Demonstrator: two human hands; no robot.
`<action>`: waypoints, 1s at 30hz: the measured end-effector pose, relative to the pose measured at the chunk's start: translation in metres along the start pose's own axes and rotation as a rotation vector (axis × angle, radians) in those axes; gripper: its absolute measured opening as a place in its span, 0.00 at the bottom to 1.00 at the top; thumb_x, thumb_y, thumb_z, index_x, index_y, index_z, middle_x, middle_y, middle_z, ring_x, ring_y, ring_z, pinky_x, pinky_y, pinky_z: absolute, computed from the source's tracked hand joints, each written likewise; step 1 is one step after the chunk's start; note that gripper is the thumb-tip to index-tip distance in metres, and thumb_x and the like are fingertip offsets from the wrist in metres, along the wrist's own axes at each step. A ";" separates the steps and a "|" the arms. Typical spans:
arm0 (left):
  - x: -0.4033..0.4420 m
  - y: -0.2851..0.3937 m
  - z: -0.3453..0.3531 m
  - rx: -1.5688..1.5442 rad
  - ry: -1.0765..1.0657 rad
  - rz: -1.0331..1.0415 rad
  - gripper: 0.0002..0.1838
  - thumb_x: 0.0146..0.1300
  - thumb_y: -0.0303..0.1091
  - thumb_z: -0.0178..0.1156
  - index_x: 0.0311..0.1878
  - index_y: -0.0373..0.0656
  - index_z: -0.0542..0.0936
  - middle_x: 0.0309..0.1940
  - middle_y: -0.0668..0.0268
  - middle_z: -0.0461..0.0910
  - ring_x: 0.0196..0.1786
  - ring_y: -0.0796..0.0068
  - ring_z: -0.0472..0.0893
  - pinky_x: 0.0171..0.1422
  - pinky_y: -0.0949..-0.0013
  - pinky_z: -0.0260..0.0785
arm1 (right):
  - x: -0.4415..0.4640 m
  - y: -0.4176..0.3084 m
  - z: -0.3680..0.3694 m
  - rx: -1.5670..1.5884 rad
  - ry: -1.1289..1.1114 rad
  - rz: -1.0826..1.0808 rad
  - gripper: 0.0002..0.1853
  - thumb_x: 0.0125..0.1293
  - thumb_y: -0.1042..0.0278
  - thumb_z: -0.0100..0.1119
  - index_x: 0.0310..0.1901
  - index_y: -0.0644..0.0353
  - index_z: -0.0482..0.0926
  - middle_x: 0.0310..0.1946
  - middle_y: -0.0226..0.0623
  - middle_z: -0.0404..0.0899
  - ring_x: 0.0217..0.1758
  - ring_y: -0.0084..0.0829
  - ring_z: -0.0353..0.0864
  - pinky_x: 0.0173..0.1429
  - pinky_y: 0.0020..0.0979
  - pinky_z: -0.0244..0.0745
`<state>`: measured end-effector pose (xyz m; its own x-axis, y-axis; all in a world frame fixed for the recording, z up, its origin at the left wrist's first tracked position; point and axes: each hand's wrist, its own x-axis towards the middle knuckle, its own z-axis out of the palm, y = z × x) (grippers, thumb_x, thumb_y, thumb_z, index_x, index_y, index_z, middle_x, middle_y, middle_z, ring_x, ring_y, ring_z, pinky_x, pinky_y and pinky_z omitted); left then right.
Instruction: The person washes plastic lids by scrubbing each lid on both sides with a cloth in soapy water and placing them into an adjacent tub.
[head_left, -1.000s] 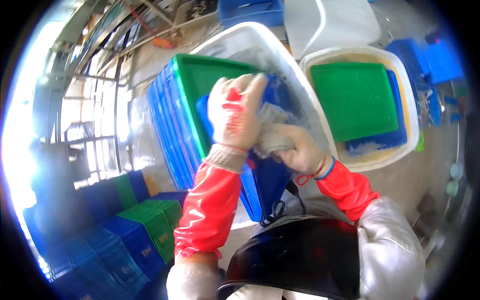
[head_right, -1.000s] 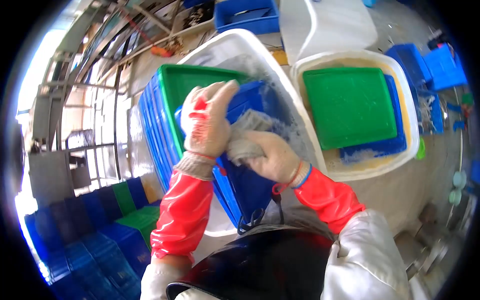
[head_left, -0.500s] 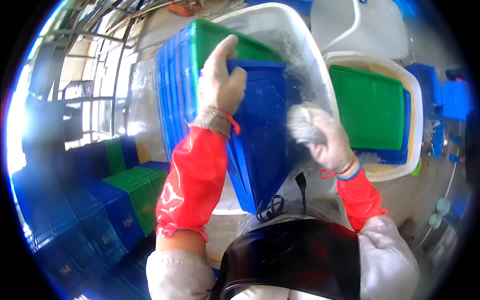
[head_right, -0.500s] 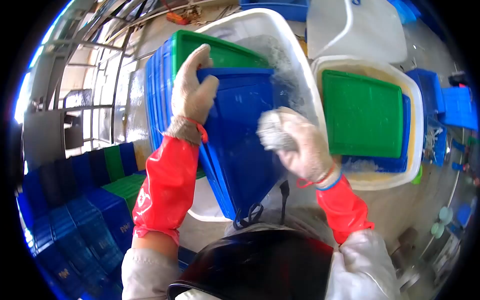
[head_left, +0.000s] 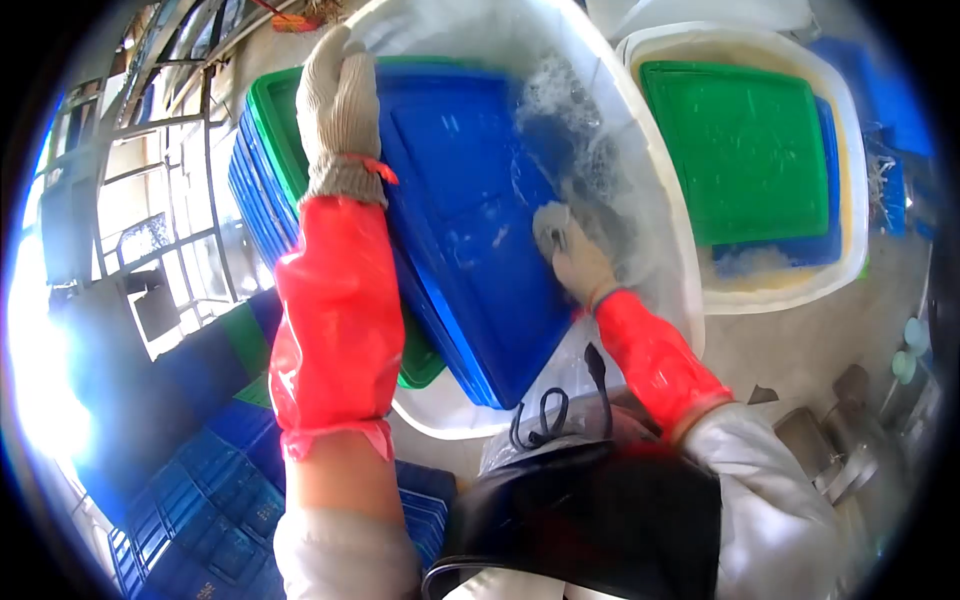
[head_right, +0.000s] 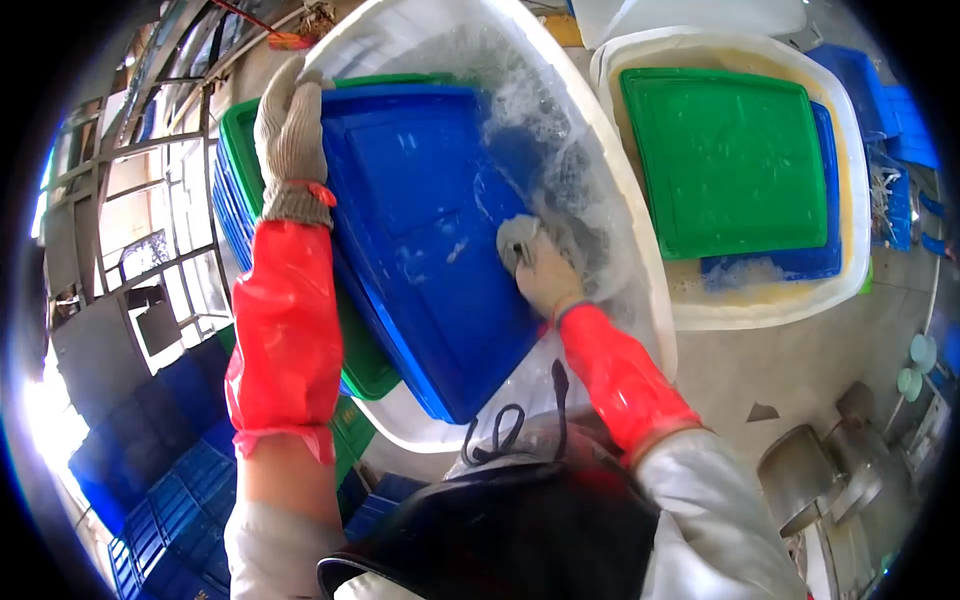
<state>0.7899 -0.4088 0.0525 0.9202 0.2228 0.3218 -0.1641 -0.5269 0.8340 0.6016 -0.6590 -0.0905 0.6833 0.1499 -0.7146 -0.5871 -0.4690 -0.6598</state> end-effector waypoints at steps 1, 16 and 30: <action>0.004 0.005 0.001 0.001 -0.007 -0.074 0.24 0.69 0.33 0.57 0.66 0.35 0.78 0.56 0.54 0.84 0.54 0.65 0.83 0.62 0.64 0.74 | -0.021 0.004 0.003 -0.040 -0.022 -0.068 0.31 0.65 0.61 0.58 0.71 0.54 0.71 0.69 0.59 0.70 0.75 0.56 0.67 0.75 0.42 0.68; 0.011 -0.067 0.003 0.148 -0.379 0.094 0.26 0.70 0.23 0.48 0.71 0.45 0.72 0.61 0.51 0.81 0.62 0.47 0.81 0.66 0.57 0.74 | 0.087 -0.192 -0.008 0.029 0.264 -0.843 0.31 0.59 0.61 0.62 0.66 0.56 0.75 0.64 0.51 0.76 0.67 0.53 0.75 0.71 0.42 0.72; 0.020 -0.029 0.020 -0.547 -0.142 -0.479 0.27 0.73 0.50 0.58 0.62 0.36 0.80 0.50 0.55 0.86 0.47 0.65 0.85 0.55 0.64 0.78 | -0.107 -0.022 -0.021 -0.366 -0.170 -1.015 0.31 0.54 0.68 0.69 0.62 0.59 0.76 0.63 0.51 0.72 0.73 0.54 0.69 0.75 0.43 0.67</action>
<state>0.8198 -0.4057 0.0258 0.9664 0.1980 -0.1636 0.1475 0.0939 0.9846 0.5506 -0.6825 0.0049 0.6908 0.7184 0.0819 0.4001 -0.2855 -0.8709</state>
